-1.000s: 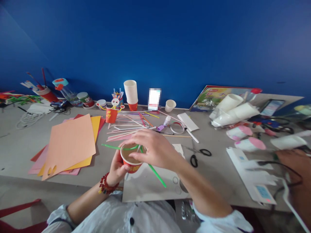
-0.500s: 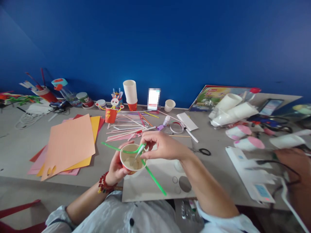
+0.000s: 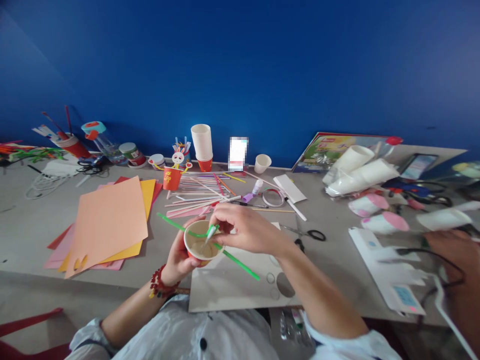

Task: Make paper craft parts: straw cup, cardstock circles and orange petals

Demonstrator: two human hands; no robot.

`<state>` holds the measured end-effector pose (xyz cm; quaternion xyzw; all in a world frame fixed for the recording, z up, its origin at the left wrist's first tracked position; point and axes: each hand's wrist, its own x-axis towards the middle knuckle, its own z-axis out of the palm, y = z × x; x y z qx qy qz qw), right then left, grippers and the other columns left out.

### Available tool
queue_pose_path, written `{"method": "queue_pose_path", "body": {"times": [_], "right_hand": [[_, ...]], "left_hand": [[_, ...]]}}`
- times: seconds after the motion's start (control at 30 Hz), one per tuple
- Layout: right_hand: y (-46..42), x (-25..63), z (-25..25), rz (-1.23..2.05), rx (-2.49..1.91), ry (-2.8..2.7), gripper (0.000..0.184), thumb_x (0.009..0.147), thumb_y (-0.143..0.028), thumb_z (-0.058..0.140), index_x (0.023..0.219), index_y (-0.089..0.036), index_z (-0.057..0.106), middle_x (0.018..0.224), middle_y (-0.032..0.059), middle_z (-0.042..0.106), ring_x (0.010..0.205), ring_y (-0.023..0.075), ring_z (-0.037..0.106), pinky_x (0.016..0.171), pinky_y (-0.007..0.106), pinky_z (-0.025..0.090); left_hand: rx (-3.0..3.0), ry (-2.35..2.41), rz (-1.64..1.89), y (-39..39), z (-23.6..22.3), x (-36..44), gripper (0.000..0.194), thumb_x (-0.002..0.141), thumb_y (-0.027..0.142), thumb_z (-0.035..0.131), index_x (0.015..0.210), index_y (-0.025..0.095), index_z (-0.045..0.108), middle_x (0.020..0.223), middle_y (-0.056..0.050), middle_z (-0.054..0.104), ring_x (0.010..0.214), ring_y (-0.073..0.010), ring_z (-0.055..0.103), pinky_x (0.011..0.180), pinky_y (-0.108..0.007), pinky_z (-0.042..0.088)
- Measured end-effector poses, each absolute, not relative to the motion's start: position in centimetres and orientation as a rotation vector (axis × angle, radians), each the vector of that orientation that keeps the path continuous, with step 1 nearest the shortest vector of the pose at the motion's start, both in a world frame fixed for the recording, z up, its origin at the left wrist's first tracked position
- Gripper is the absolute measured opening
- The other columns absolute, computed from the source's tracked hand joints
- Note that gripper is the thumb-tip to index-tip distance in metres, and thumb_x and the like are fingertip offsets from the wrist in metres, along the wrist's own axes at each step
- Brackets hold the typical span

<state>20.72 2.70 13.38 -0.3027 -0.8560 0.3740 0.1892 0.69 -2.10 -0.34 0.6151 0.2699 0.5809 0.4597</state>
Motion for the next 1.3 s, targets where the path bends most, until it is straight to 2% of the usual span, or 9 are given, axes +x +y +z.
{"method": "queue_pose_path", "body": {"times": [0.13, 0.27, 0.47, 0.7, 0.97, 1.13, 1.3], "right_hand": [[2.9, 21.0, 13.7, 1.185, -0.768, -2.441, 0.005, 0.086, -0.016, 0.068, 0.09, -0.018, 0.065, 0.092, 0.0011, 0.057, 0.081, 0.0137, 0.055, 0.069, 0.024, 0.045], [3.0, 21.2, 13.9, 1.25, -0.691, -2.471, 0.004, 0.086, -0.019, 0.069, 0.087, -0.017, 0.066, 0.095, 0.0016, 0.055, 0.079, 0.0122, 0.055, 0.068, 0.023, 0.046], [2.9, 21.2, 13.3, 1.124, -0.697, -2.464, 0.009, 0.09, -0.025, 0.068, 0.086, -0.017, 0.065, 0.087, 0.0012, 0.054, 0.077, 0.0133, 0.052, 0.066, 0.025, 0.042], [2.6, 21.1, 13.1, 1.037, -0.734, -2.452, 0.012, 0.091, -0.026, 0.067, 0.084, -0.017, 0.063, 0.086, 0.0012, 0.053, 0.077, 0.0143, 0.051, 0.067, 0.025, 0.04], [2.3, 20.7, 12.8, 0.954, -0.769, -2.439, 0.018, 0.094, -0.034, 0.063, 0.086, -0.017, 0.064, 0.089, 0.0036, 0.055, 0.079, 0.0162, 0.053, 0.067, 0.027, 0.042], [2.1, 21.0, 13.0, 0.98, -0.844, -2.418, 0.022, 0.089, -0.039, 0.069, 0.086, -0.018, 0.061, 0.087, 0.0024, 0.057, 0.075, 0.0157, 0.054, 0.066, 0.026, 0.044], [1.5, 21.0, 12.9, 0.905, -0.9, -2.246, 0.019, 0.09, -0.039, 0.067, 0.094, -0.02, 0.063, 0.097, 0.0046, 0.064, 0.087, 0.0177, 0.059, 0.077, 0.029, 0.048]], "left_hand": [[1.467, 0.644, 1.423, -2.2, -0.5, 0.5, 0.077, 0.077, 0.06, 0.071, 0.14, 0.021, 0.049, 0.139, -0.016, 0.055, 0.121, -0.0328, 0.058, 0.1, -0.044, 0.05], [1.502, 0.631, 1.396, -2.2, -0.7, 0.4, 0.078, 0.076, 0.059, 0.073, 0.14, 0.02, 0.05, 0.138, -0.017, 0.056, 0.119, -0.0332, 0.059, 0.101, -0.045, 0.049], [1.595, 0.617, 1.395, -2.1, -0.5, 0.4, 0.082, 0.076, 0.061, 0.072, 0.143, 0.022, 0.047, 0.141, -0.016, 0.053, 0.119, -0.0324, 0.059, 0.101, -0.043, 0.049], [1.641, 0.613, 1.413, -1.8, -0.9, 0.3, 0.088, 0.074, 0.063, 0.073, 0.145, 0.022, 0.043, 0.143, -0.017, 0.052, 0.127, -0.0351, 0.054, 0.107, -0.046, 0.044], [1.686, 0.645, 1.376, -2.0, -0.9, 0.4, 0.088, 0.072, 0.066, 0.072, 0.143, 0.02, 0.046, 0.138, -0.018, 0.055, 0.126, -0.037, 0.055, 0.104, -0.048, 0.046], [1.597, 0.688, 1.396, -2.0, -0.8, 0.5, 0.083, 0.075, 0.063, 0.071, 0.142, 0.022, 0.046, 0.14, -0.018, 0.054, 0.127, -0.0368, 0.053, 0.105, -0.051, 0.045], [1.603, 0.687, 1.436, -1.8, -0.6, 0.5, 0.079, 0.076, 0.057, 0.074, 0.142, 0.023, 0.046, 0.141, -0.018, 0.053, 0.13, -0.037, 0.051, 0.107, -0.051, 0.043]]}}
